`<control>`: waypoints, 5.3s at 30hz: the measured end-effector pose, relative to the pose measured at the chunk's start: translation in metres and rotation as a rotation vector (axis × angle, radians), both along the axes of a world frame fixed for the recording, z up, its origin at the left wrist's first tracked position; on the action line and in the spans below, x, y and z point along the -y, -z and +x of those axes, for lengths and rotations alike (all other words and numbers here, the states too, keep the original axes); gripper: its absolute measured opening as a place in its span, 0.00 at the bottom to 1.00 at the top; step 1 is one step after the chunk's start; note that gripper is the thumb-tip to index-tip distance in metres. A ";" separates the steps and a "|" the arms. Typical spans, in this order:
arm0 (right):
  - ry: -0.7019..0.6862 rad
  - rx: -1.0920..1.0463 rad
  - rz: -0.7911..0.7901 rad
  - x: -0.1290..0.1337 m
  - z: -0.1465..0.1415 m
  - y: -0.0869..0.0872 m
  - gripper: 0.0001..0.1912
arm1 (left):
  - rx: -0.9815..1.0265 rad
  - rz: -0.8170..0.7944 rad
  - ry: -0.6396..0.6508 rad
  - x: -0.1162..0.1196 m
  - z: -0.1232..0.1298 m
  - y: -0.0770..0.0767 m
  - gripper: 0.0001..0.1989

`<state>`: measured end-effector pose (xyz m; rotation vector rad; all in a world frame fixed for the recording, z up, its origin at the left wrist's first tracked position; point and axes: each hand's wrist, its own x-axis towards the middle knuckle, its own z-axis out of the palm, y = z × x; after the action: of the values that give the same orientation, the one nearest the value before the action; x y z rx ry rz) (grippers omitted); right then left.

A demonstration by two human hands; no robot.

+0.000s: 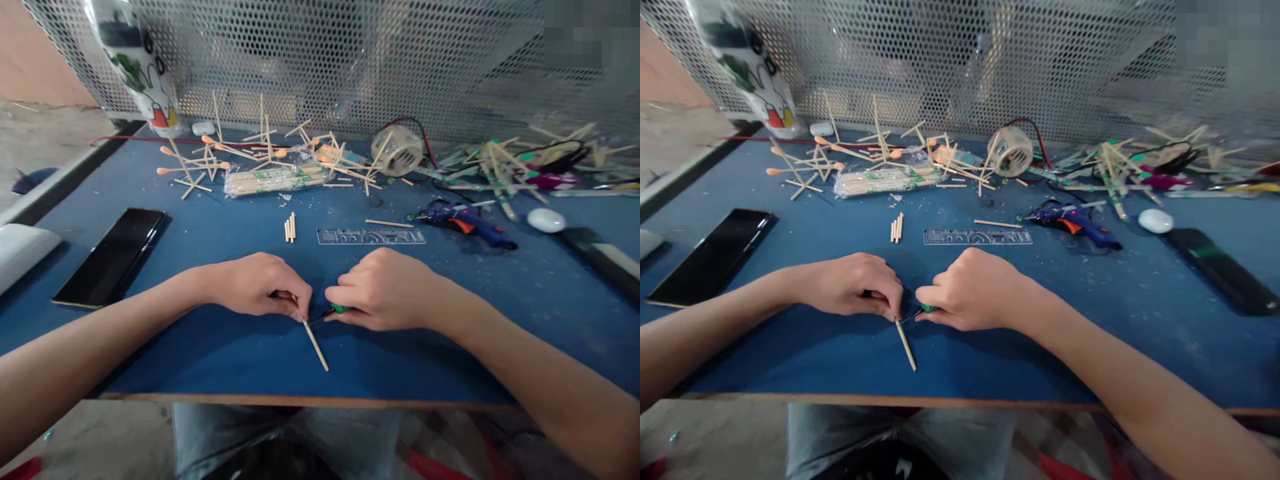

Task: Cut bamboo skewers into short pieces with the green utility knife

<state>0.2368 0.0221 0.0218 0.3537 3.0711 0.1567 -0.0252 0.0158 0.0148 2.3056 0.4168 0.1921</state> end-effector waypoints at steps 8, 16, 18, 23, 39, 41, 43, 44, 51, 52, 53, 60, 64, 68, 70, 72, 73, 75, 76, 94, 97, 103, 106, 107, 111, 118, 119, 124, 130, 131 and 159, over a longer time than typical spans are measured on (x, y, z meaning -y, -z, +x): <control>0.002 -0.015 0.013 0.004 -0.004 0.002 0.20 | -0.004 0.017 0.000 0.001 -0.001 0.001 0.04; 0.012 -0.026 0.004 -0.008 0.009 -0.001 0.20 | 0.023 0.016 -0.003 0.001 -0.001 0.002 0.04; 0.004 -0.046 -0.013 -0.008 0.009 0.000 0.21 | 0.024 0.022 -0.010 0.001 0.000 0.002 0.04; -0.012 -0.085 -0.034 -0.005 0.006 0.005 0.23 | 0.018 0.022 -0.013 0.001 -0.001 0.002 0.04; -0.009 -0.112 -0.069 -0.004 0.006 0.007 0.21 | 0.018 0.014 -0.022 0.001 -0.001 0.003 0.03; -0.004 -0.112 -0.072 -0.004 0.005 0.008 0.21 | 0.011 0.017 -0.028 0.001 -0.002 0.003 0.03; 0.007 -0.110 -0.071 -0.004 0.005 0.007 0.21 | 0.006 0.023 -0.034 0.001 -0.002 0.003 0.03; 0.014 -0.109 -0.070 -0.004 0.005 0.007 0.21 | 0.005 0.026 -0.037 0.002 -0.002 0.003 0.03; 0.042 -0.081 -0.070 -0.002 0.006 0.003 0.21 | 0.013 0.028 -0.037 0.002 -0.002 0.003 0.04; 0.043 -0.080 -0.072 -0.002 0.006 0.003 0.21 | 0.015 0.029 -0.038 0.002 -0.002 0.003 0.04; 0.043 -0.083 -0.074 -0.002 0.006 0.004 0.21 | 0.018 0.030 -0.041 0.002 -0.003 0.003 0.04; 0.021 -0.096 -0.057 -0.001 0.005 0.004 0.21 | 0.011 0.026 -0.039 0.001 -0.002 0.003 0.04; 0.019 -0.097 -0.041 0.000 0.004 0.004 0.21 | 0.011 0.025 -0.040 0.002 -0.002 0.002 0.03; 0.037 -0.092 -0.059 -0.001 0.006 0.004 0.21 | 0.011 0.019 -0.043 0.002 -0.002 0.002 0.03; 0.040 -0.095 -0.065 -0.001 0.006 0.004 0.22 | 0.012 0.021 -0.041 0.002 -0.002 0.002 0.04; 0.039 -0.100 -0.062 -0.001 0.006 0.004 0.22 | 0.011 0.024 -0.042 0.002 -0.003 0.003 0.04; 0.037 -0.103 -0.058 -0.001 0.006 0.004 0.21 | 0.011 0.025 -0.043 0.002 -0.003 0.003 0.04; 0.034 -0.106 -0.052 -0.001 0.005 0.004 0.21 | 0.015 0.022 -0.044 0.002 -0.003 0.003 0.04; 0.031 -0.108 -0.050 0.000 0.005 0.004 0.21 | 0.016 0.020 -0.042 0.002 -0.003 0.003 0.04; 0.004 -0.057 0.001 0.001 -0.002 0.003 0.21 | 0.036 0.016 -0.027 0.001 -0.002 0.003 0.04; -0.012 -0.038 -0.011 -0.002 -0.002 0.001 0.21 | 0.023 0.015 -0.023 0.001 -0.002 0.004 0.04; -0.017 -0.026 -0.014 -0.006 0.002 0.000 0.22 | 0.014 0.022 -0.017 0.000 -0.002 0.005 0.04; -0.013 -0.042 0.007 -0.002 0.000 0.003 0.22 | 0.009 0.030 -0.014 0.000 -0.002 0.005 0.04; -0.013 -0.048 0.013 0.000 -0.001 0.005 0.22 | 0.008 0.030 -0.014 0.000 -0.002 0.004 0.04; -0.025 -0.060 0.020 0.001 -0.002 0.006 0.21 | 0.011 0.017 -0.015 0.000 -0.003 0.004 0.04; -0.031 -0.056 0.015 -0.003 0.001 0.005 0.22 | 0.008 0.020 -0.011 0.000 -0.002 0.004 0.04; -0.026 -0.060 0.021 -0.001 0.000 0.006 0.22 | 0.006 0.024 -0.010 0.000 -0.002 0.004 0.04; -0.026 -0.070 0.035 0.002 -0.004 0.007 0.22 | 0.004 0.014 -0.007 0.000 -0.001 0.003 0.04; -0.027 -0.066 0.052 0.000 -0.001 0.004 0.22 | 0.001 0.024 -0.008 0.000 -0.001 0.003 0.04; -0.022 -0.070 0.057 0.002 -0.002 0.004 0.22 | 0.000 0.026 -0.007 0.000 -0.001 0.003 0.04; -0.020 -0.074 0.064 0.006 -0.004 0.004 0.20 | -0.005 0.023 -0.005 0.000 -0.002 0.002 0.04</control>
<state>0.2328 0.0164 0.0179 0.3400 3.1492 0.2490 -0.0276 0.0153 0.0127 2.3284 0.4253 0.1944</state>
